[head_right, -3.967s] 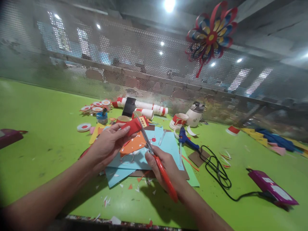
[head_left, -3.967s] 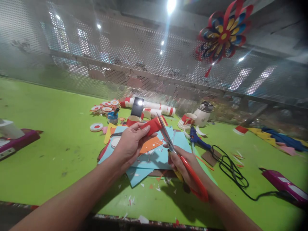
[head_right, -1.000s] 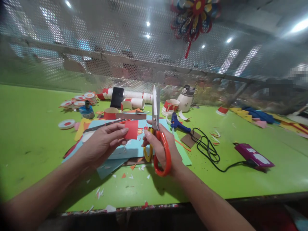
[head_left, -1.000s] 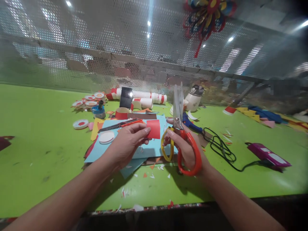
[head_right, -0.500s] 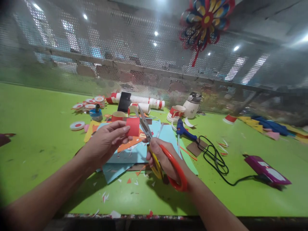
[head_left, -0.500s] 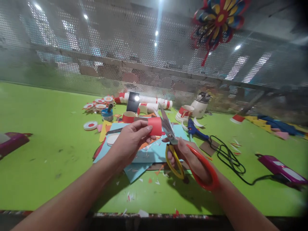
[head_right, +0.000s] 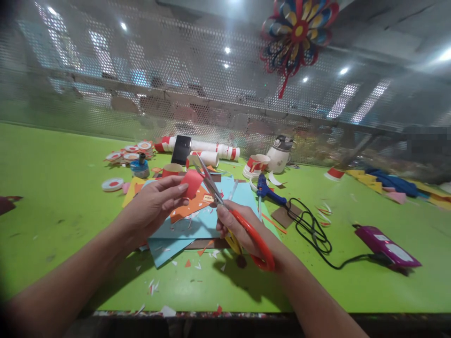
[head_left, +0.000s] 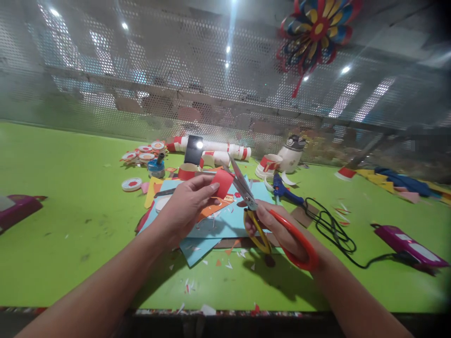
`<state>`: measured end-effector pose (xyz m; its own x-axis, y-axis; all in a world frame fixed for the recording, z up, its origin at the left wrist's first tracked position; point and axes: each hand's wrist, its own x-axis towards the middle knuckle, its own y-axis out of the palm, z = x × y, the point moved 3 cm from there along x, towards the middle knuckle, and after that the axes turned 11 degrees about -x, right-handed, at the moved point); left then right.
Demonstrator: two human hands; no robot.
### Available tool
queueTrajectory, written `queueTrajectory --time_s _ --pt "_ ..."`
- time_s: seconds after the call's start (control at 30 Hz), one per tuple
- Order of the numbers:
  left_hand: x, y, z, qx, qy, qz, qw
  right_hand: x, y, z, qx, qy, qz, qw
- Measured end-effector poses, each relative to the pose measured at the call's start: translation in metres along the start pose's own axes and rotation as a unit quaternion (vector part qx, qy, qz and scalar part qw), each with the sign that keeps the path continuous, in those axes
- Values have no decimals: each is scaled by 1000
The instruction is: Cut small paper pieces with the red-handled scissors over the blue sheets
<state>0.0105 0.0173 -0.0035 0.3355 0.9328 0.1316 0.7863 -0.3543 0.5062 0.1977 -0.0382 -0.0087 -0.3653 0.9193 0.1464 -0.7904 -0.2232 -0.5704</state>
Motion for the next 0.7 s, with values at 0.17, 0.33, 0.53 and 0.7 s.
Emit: queueTrajectory --time_s 0.17,0.33,0.53,0.7 --pt "2 -1 -6 -20 -18 13 1000 -1 -12 10 -95 -23 39 994" --pt "2 -2 -8 21 -25 32 999 -3 -16 18 -170 -28 59 983" --pt "3 -2 -7 44 -16 28 999 -4 -9 16 -187 -36 58 980" --pt "3 0 -4 38 -11 22 999 -6 -3 15 -182 -28 26 983"
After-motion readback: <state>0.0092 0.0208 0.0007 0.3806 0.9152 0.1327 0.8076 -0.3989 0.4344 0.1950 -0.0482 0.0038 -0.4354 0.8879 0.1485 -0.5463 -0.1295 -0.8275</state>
